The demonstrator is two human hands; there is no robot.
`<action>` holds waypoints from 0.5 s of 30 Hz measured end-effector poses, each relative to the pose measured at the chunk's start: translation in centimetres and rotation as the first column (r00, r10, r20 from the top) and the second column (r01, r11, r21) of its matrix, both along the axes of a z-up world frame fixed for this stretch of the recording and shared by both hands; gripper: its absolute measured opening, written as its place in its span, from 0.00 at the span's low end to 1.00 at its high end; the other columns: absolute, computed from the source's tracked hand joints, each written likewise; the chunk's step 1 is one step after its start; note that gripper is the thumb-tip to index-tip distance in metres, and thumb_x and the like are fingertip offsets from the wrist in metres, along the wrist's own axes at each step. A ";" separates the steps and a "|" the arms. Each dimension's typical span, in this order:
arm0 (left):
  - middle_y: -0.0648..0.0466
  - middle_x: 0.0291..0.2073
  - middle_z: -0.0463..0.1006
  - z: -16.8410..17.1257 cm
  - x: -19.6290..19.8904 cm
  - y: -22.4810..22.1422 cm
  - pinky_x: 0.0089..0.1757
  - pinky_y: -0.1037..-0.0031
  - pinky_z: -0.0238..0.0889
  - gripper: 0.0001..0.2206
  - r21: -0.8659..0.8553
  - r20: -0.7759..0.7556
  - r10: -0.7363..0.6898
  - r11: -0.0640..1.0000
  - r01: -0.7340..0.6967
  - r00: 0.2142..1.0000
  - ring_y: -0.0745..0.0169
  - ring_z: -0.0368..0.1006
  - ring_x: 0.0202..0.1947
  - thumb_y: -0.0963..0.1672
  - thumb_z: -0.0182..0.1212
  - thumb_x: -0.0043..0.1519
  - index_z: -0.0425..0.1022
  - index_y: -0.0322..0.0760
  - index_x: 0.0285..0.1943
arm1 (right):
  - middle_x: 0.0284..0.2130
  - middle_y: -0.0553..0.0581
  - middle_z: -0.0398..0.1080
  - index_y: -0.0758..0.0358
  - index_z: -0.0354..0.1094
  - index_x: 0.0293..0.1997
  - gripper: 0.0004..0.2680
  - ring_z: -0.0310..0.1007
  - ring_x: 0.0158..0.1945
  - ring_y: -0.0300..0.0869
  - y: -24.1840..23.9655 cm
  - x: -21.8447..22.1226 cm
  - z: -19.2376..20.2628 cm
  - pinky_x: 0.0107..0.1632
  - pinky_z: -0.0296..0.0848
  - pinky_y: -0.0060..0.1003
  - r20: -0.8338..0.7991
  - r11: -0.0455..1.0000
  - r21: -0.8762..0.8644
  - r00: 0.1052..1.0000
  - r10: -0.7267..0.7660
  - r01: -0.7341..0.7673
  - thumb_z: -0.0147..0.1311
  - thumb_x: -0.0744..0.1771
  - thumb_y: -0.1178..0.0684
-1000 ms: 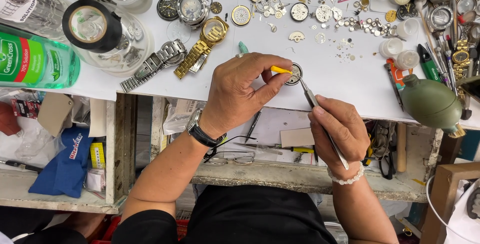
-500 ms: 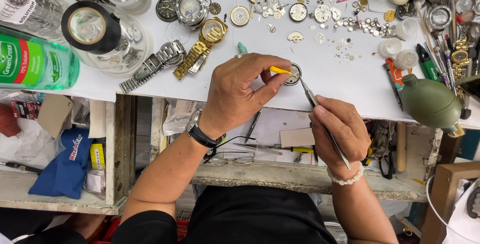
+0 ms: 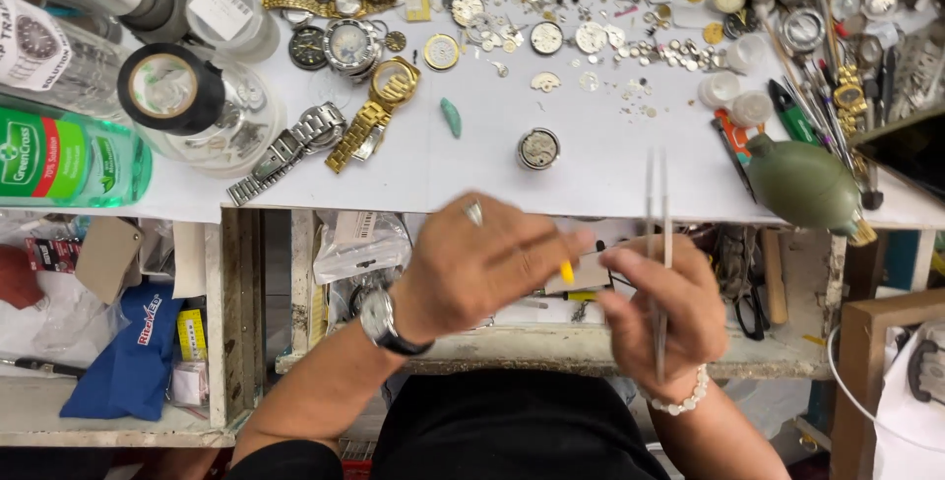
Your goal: Assembling tiny gears and components into a watch movement using tweezers and precision tools.
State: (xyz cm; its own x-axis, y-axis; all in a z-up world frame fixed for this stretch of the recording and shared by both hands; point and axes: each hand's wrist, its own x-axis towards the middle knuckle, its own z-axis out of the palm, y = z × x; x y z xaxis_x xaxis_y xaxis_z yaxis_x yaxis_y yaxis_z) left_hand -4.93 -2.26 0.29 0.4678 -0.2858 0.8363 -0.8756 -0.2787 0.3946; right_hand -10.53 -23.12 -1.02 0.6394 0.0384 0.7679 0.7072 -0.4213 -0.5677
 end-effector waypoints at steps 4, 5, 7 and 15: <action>0.53 0.34 0.79 3.5 -1.9 0.5 0.31 0.72 0.68 0.05 0.202 0.116 0.034 0.978 -0.057 0.993 0.63 0.74 0.28 0.38 0.62 0.69 0.83 0.32 0.48 | 0.35 0.65 0.69 0.66 0.71 0.48 0.11 0.73 0.36 0.47 2.1 -2.3 2.3 0.40 0.75 0.34 -0.183 0.993 -0.114 0.983 -0.026 0.005 0.63 0.66 0.51; 0.52 0.34 0.78 3.4 -2.2 0.6 0.32 0.70 0.68 0.06 0.218 0.084 0.020 0.975 -0.038 0.996 0.62 0.73 0.28 0.37 0.60 0.70 0.82 0.30 0.49 | 0.36 0.64 0.69 0.64 0.71 0.50 0.10 0.72 0.37 0.47 2.1 -2.5 2.1 0.41 0.74 0.36 -0.168 0.988 -0.157 0.985 -0.025 -0.001 0.62 0.67 0.53; 0.51 0.34 0.77 3.7 -2.8 0.7 0.34 0.69 0.69 0.06 0.236 0.053 0.004 0.972 -0.016 0.999 0.61 0.73 0.29 0.37 0.58 0.70 0.81 0.28 0.50 | 0.37 0.63 0.69 0.63 0.71 0.52 0.09 0.71 0.37 0.47 2.3 -3.1 1.8 0.43 0.72 0.38 -0.153 0.980 -0.198 0.988 -0.027 -0.004 0.61 0.68 0.56; 0.58 0.21 0.64 3.4 -4.1 0.3 0.27 0.75 0.54 0.12 0.343 0.094 0.071 0.934 -0.099 0.993 0.65 0.57 0.19 0.36 0.59 0.68 0.74 0.38 0.30 | 0.33 0.60 0.69 0.63 0.71 0.50 0.07 0.69 0.33 0.44 2.4 -4.4 1.9 0.38 0.71 0.35 -0.119 0.983 -0.185 0.993 -0.017 -0.005 0.60 0.68 0.59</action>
State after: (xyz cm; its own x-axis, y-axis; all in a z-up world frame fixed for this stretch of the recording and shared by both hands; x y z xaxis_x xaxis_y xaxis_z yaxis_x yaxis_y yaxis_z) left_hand -9.05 -1.96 3.72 0.4399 -0.5269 0.7272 -0.8670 -0.4603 0.1910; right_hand -14.88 -20.71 0.92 0.7271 0.1683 0.6656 0.6359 -0.5307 -0.5604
